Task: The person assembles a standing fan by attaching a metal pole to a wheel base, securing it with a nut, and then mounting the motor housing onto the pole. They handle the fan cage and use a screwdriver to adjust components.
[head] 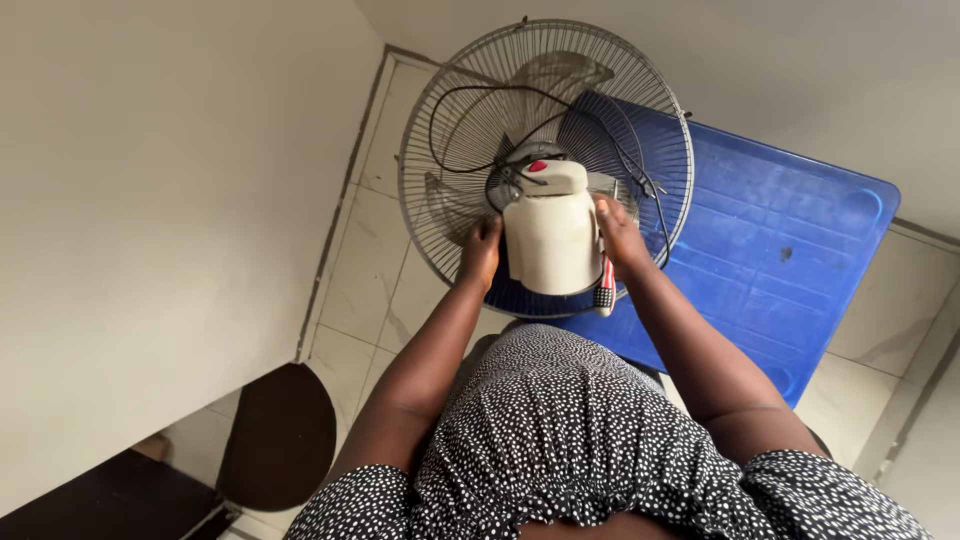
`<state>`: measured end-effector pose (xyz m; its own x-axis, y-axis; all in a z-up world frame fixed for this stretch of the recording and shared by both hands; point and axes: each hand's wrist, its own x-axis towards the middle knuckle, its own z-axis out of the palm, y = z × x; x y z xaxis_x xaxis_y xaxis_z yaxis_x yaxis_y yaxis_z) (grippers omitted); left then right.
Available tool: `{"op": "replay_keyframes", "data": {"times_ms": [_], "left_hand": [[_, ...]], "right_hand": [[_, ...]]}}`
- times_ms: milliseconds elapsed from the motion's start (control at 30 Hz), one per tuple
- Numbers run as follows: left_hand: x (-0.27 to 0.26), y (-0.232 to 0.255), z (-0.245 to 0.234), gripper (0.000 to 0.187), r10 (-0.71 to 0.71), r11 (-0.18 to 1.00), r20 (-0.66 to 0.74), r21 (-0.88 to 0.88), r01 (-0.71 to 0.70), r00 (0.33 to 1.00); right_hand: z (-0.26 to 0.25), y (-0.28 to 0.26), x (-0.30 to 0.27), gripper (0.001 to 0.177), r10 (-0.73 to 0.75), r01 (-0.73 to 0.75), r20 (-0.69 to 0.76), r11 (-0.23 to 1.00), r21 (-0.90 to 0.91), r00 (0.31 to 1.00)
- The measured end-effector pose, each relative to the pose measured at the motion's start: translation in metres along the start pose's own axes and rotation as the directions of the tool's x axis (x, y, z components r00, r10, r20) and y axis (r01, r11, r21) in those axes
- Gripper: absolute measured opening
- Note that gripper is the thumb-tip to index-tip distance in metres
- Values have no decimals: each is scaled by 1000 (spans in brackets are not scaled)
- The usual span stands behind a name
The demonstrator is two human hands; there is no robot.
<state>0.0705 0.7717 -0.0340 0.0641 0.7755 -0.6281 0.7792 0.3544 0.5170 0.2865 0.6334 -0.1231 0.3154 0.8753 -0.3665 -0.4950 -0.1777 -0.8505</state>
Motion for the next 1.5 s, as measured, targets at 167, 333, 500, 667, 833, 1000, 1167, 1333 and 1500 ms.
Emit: {"op": "replay_keyframes", "data": {"times_ms": [167, 333, 500, 667, 833, 1000, 1167, 1333, 1500], "left_hand": [[8, -11, 15, 68, 312, 950, -70, 44, -310, 947], [-9, -13, 33, 74, 730, 677, -154, 24, -736, 666], [-12, 0, 30, 79, 623, 775, -115, -46, -631, 774], [-14, -2, 7, 87, 597, 799, -51, -53, -599, 800], [-2, 11, -13, 93, 529, 839, 20, 141, -526, 848], [-2, 38, -26, 105, 198, 961, 178, 157, -226, 964], [-20, 54, -32, 103, 205, 970, 282, -184, -157, 937], [-22, 67, -36, 99, 188, 950, 368, -304, -74, 911], [-26, 75, -27, 94, 327, 777, 498, -625, 70, 803]], "right_hand": [[6, -6, 6, 67, -10, -27, 193, 981, 192, 981], [10, -8, 3, 71, 36, -66, 140, 975, 210, 990], [17, -14, -1, 69, 0, -11, 116, 995, 95, 993], [33, -27, -17, 68, -6, -18, 126, 982, 188, 992], [46, -52, -32, 69, -3, -15, 84, 978, 208, 996], [63, -96, -54, 76, 26, -32, 57, 994, 107, 998], [65, -137, -76, 91, -35, 44, 86, 994, -100, 996], [65, -151, -78, 101, 41, -39, 36, 998, -47, 999], [68, -169, -93, 100, -9, 15, 38, 984, -175, 999]]}}
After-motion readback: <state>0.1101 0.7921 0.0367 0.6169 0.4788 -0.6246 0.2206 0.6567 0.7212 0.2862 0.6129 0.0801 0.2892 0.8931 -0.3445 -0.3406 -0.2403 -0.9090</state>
